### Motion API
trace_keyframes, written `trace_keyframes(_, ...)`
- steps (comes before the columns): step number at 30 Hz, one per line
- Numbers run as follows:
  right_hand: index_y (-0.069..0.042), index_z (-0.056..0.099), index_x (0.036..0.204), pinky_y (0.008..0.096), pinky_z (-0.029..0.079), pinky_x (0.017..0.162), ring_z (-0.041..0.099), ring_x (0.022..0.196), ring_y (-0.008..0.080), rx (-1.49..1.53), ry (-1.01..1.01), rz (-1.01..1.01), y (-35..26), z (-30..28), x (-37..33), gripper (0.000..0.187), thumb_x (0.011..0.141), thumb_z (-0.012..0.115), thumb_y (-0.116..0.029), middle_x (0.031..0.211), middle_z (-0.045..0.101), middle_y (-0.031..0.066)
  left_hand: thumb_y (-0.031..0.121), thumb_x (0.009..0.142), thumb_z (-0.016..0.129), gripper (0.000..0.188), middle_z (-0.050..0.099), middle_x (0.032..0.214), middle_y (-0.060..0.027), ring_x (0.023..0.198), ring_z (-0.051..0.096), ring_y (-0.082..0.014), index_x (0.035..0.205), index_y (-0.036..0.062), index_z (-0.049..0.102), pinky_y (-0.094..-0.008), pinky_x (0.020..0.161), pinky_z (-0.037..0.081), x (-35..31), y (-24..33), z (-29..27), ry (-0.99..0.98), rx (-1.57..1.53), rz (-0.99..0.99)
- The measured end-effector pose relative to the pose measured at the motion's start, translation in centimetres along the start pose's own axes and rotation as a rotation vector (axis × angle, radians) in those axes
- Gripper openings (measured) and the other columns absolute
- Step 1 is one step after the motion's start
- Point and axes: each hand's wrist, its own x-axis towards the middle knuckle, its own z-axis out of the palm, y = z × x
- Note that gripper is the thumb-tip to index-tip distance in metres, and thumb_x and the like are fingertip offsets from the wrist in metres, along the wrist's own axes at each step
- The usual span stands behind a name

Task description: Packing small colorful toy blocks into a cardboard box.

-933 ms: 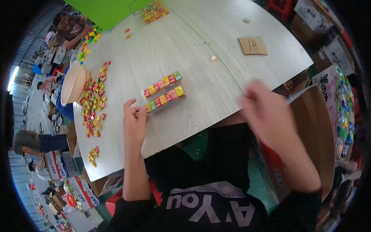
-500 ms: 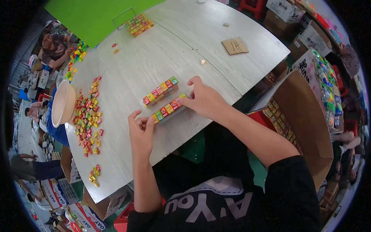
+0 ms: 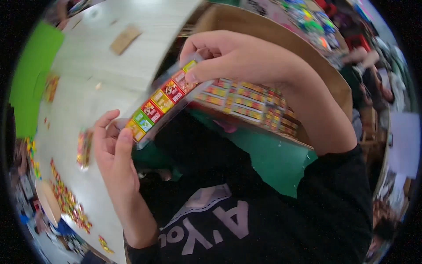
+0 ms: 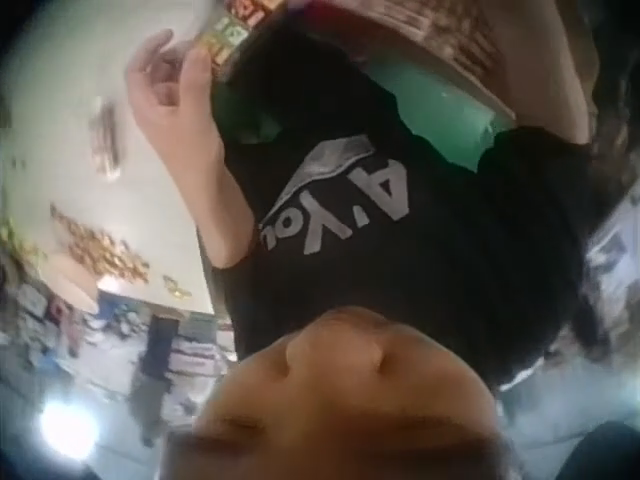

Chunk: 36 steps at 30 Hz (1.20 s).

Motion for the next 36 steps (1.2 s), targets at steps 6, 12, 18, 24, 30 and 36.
trace_keyframes(6, -0.004, 0.059, 0.108, 0.0207, 0.048, 0.075, 0.060, 0.087, 0.0050, 0.245, 0.209, 0.115, 5.9, -7.0, -10.5, 0.025, 0.089, 0.067, -0.019, 0.097, 0.064, 0.0028, -0.002, 0.089, 0.062, 0.040, 0.051, 0.093, -0.0034, 0.083, 0.051, -0.0066, 0.125, 0.0015, 0.045, -0.0192, 0.074, 0.043, 4.0, -1.5, 11.0, -0.363, 0.013, -0.117)
trace_keyframes(12, -0.004, 0.057, 0.106, 0.0196, 0.045, 0.074, 0.056, 0.089, 0.0043, 0.361, 0.311, 0.159, 10.7, -8.8, -16.7, 0.027, 0.086, 0.069, -0.017, 0.099, 0.061, 0.0003, 0.003, 0.088, 0.064, 0.041, 0.055, 0.100, -0.0076, 0.094, 0.056, -0.0128, 0.125, 0.0010, 0.046, -0.0274, 0.086, 0.046, 5.3, -3.9, 15.4, -0.555, 0.095, -0.143)
trace_keyframes(18, -0.007, 0.052, 0.107, 0.0260, 0.046, 0.085, 0.057, 0.098, 0.0077, 0.553, 0.505, 0.408, 19.3, -8.7, -23.5, 0.022, 0.090, 0.064, -0.012, 0.102, 0.062, 0.0022, 0.009, 0.085, 0.064, 0.027, 0.061, 0.110, -0.0147, 0.107, 0.056, -0.0341, 0.111, 0.0022, 0.060, -0.0415, 0.096, 0.041, 6.8, -4.8, 13.1, -0.478, 0.924, 0.440)
trace_keyframes(24, -0.008, 0.054, 0.108, 0.0275, 0.045, 0.087, 0.057, 0.097, 0.0102, 0.459, 0.547, 0.788, 27.2, -5.3, -26.0, 0.023, 0.089, 0.066, -0.014, 0.104, 0.061, 0.0017, 0.019, 0.089, 0.050, 0.025, 0.061, 0.106, -0.0120, 0.107, 0.055, -0.0329, 0.104, 0.0051, 0.063, -0.0483, 0.102, 0.035, 6.5, -6.7, 9.6, -0.435, 1.275, 0.649)
trace_keyframes(30, -0.006, 0.053, 0.108, 0.0283, 0.047, 0.084, 0.057, 0.095, 0.0107, 0.272, 0.246, 0.674, 32.0, -7.0, -27.3, 0.024, 0.088, 0.065, -0.002, 0.102, 0.061, 0.0036, 0.021, 0.090, 0.045, 0.027, 0.064, 0.099, -0.0082, 0.100, 0.056, -0.0257, 0.103, 0.0077, 0.065, -0.0451, 0.104, 0.032, 6.9, -7.2, 9.9, -0.454, 1.303, 0.627)
trace_keyframes(36, -0.006, 0.055, 0.105, 0.0286, 0.048, 0.075, 0.058, 0.088, 0.0103, 0.022, 0.089, 0.629, 34.8, -7.1, -23.0, 0.022, 0.086, 0.068, -0.005, 0.095, 0.060, 0.0015, 0.020, 0.090, 0.046, 0.026, 0.065, 0.097, -0.0063, 0.096, 0.057, -0.0238, 0.102, 0.0087, 0.066, -0.0438, 0.104, 0.031, 6.7, -7.2, 9.7, -0.439, 1.289, 0.631)
